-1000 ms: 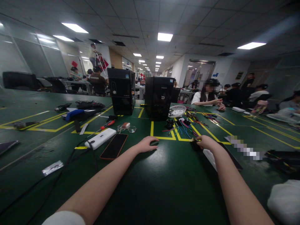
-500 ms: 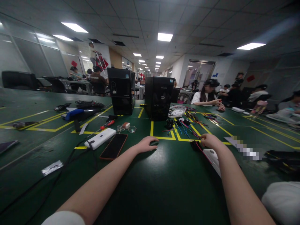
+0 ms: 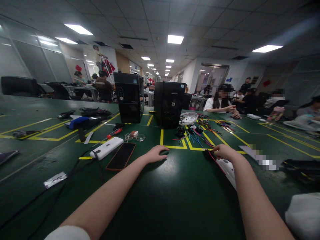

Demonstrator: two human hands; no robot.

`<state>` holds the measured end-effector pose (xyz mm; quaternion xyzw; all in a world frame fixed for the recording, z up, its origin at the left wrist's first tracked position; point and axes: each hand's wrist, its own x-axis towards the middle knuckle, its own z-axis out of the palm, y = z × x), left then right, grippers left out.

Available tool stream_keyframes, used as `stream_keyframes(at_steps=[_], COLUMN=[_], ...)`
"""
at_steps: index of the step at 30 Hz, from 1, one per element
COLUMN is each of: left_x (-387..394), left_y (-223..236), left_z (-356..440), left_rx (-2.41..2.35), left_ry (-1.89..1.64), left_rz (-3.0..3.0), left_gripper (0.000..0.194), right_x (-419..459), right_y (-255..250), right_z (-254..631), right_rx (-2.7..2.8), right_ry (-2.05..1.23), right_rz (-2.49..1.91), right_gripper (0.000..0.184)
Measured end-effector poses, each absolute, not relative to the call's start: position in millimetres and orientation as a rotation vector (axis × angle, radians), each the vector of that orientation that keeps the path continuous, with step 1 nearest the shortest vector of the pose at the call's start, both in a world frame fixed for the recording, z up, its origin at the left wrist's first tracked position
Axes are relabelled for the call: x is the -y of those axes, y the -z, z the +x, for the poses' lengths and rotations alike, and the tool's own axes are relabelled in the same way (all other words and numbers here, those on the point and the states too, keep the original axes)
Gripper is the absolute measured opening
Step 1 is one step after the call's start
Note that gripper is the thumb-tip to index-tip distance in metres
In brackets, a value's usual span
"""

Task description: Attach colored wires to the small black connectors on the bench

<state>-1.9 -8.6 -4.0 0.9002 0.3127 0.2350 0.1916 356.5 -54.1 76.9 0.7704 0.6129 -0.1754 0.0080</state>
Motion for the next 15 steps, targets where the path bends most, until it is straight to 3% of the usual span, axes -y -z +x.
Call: stream_keyframes(at_steps=[13,15], left_x=[9,9], left_y=[3,3], left_z=[0,1], left_rx=[-0.888,-0.892], left_ry=[-0.653,-0.654], left_rz=[2.519,2.521], left_gripper=[0.037,0.037], right_x=[64,65], right_y=[-84,-82], right_z=[333,330], right_rx=[-1.779,-1.795], right_ry=[0.636,0.512], right_rz=[2.379,2.376], right_gripper=[0.017,0.014])
